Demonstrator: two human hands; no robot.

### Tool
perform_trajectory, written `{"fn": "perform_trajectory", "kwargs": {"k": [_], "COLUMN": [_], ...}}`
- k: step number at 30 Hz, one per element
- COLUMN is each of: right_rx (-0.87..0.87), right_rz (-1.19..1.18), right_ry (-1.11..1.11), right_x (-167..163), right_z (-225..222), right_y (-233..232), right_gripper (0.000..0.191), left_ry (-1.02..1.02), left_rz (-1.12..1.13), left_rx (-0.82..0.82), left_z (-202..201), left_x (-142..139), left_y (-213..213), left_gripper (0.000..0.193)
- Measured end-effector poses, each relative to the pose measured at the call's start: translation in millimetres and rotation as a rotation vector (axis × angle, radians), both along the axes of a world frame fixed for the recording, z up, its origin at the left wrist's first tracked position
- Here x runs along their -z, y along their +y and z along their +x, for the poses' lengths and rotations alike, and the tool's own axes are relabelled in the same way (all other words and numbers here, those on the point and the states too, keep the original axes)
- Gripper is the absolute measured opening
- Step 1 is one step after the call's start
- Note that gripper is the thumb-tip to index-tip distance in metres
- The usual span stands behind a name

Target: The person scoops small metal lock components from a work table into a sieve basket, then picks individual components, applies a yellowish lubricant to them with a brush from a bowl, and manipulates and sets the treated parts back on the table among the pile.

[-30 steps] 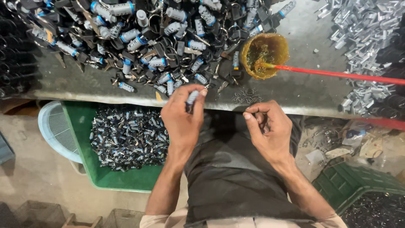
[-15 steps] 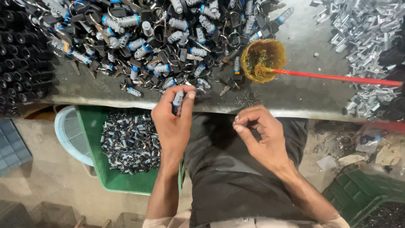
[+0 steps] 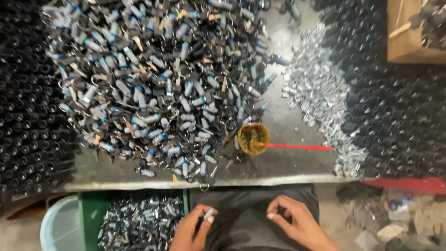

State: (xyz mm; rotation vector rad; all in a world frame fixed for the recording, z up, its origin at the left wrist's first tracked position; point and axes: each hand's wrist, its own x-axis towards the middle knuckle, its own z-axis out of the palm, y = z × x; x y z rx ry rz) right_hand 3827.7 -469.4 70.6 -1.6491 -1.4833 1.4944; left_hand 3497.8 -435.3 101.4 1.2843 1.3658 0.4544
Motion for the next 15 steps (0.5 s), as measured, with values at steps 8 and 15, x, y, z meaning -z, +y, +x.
{"fn": "perform_trajectory", "kwargs": {"k": [8,15], "right_rx": [0.099,0.065], "right_rz": [0.478,0.347], "right_ry": [-0.633,-0.606], "right_x": [132.0,141.1], "right_z": [43.3,63.3], "right_y": [77.2,103.0], "right_gripper": [0.031,0.030], "left_ry": [0.525,0.719], "left_rz": [0.069,0.169], "left_rx": [-0.096,-0.201], "left_z": [49.4,70.9], "left_x": [95.6,113.7], "left_y": [1.2,7.7], "left_gripper": [0.028,0.029]}}
